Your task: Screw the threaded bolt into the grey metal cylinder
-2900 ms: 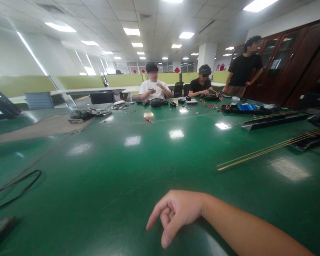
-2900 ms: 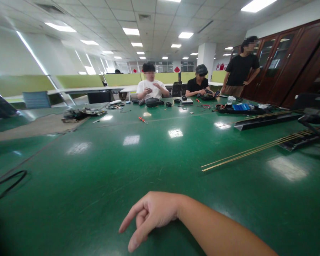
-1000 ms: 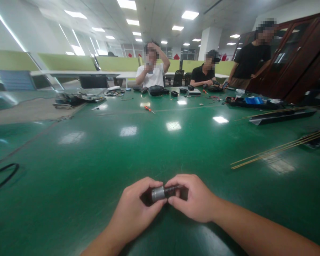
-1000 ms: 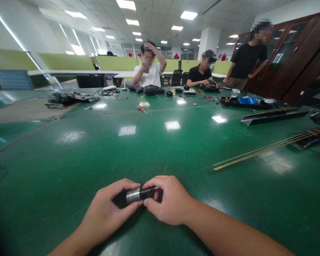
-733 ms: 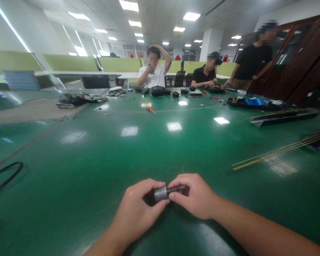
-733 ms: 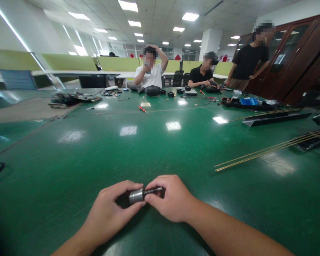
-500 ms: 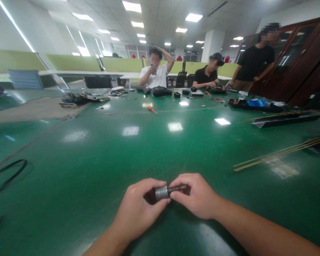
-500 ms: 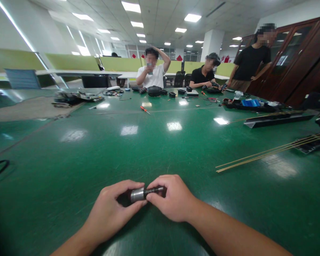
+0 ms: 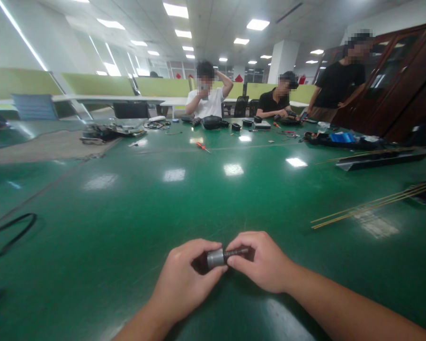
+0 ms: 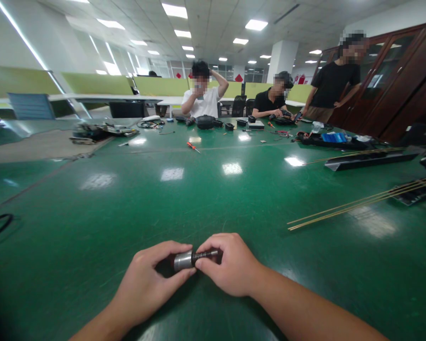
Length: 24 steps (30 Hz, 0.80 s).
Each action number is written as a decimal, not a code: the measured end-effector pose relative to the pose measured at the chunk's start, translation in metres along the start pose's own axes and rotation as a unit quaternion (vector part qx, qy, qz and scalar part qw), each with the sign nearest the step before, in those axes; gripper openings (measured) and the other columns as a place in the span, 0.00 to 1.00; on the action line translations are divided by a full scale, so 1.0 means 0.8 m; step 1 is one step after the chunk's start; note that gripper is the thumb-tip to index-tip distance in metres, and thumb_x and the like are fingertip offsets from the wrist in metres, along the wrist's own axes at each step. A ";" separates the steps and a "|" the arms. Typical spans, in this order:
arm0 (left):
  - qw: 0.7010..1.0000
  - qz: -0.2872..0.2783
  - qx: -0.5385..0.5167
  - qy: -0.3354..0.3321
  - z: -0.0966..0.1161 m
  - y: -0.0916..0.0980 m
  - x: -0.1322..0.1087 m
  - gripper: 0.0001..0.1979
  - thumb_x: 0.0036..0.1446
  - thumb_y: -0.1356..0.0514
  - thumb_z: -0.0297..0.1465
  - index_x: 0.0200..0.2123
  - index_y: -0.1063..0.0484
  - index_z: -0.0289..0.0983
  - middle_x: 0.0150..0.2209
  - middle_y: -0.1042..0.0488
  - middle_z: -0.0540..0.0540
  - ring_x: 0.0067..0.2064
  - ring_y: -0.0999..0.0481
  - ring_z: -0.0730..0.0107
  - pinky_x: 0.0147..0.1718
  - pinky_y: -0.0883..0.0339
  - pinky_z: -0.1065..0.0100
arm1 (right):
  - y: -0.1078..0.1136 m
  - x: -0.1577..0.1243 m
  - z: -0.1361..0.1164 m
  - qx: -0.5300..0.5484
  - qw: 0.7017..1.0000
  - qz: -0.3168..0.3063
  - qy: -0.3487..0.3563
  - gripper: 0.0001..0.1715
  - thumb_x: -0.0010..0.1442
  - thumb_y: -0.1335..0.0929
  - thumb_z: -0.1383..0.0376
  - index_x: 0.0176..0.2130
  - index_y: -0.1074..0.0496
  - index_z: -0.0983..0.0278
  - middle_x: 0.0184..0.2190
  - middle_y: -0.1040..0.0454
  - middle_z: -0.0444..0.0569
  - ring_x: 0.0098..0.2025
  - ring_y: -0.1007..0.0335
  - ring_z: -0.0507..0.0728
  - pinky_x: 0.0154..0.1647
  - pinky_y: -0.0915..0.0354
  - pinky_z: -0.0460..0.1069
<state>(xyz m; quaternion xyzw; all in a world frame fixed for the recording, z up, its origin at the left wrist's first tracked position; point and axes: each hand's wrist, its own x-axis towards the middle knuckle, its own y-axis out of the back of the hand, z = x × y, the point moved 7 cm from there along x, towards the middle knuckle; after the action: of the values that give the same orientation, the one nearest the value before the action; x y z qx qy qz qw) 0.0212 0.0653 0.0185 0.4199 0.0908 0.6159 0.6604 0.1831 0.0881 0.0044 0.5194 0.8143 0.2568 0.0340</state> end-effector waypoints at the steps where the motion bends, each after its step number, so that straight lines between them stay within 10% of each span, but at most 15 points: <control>1: 1.000 0.002 0.001 -0.004 0.000 0.000 -0.001 0.11 0.49 0.30 0.30 0.39 0.20 0.43 0.35 0.17 0.52 0.36 0.18 0.64 0.36 0.26 0.67 | 0.000 0.000 0.000 0.000 1.000 0.001 0.001 0.06 0.56 0.27 0.68 0.36 0.19 0.64 0.31 0.20 0.46 0.33 0.27 0.54 0.35 0.37 0.47; 24: 1.000 0.004 -0.005 -0.022 0.000 -0.001 -0.004 0.13 0.50 0.31 0.28 0.41 0.21 0.45 0.36 0.18 0.54 0.36 0.18 0.66 0.36 0.28 0.69 | -0.002 -0.003 0.005 0.004 1.000 0.012 -0.005 0.04 0.56 0.27 0.67 0.35 0.20 0.63 0.30 0.20 0.45 0.32 0.27 0.54 0.34 0.37 0.47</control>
<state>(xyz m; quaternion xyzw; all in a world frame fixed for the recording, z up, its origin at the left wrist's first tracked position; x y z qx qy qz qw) 0.0207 0.0627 0.0169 0.4305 0.0718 0.6096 0.6617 0.1839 0.0872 -0.0004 0.5305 0.8089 0.2513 0.0328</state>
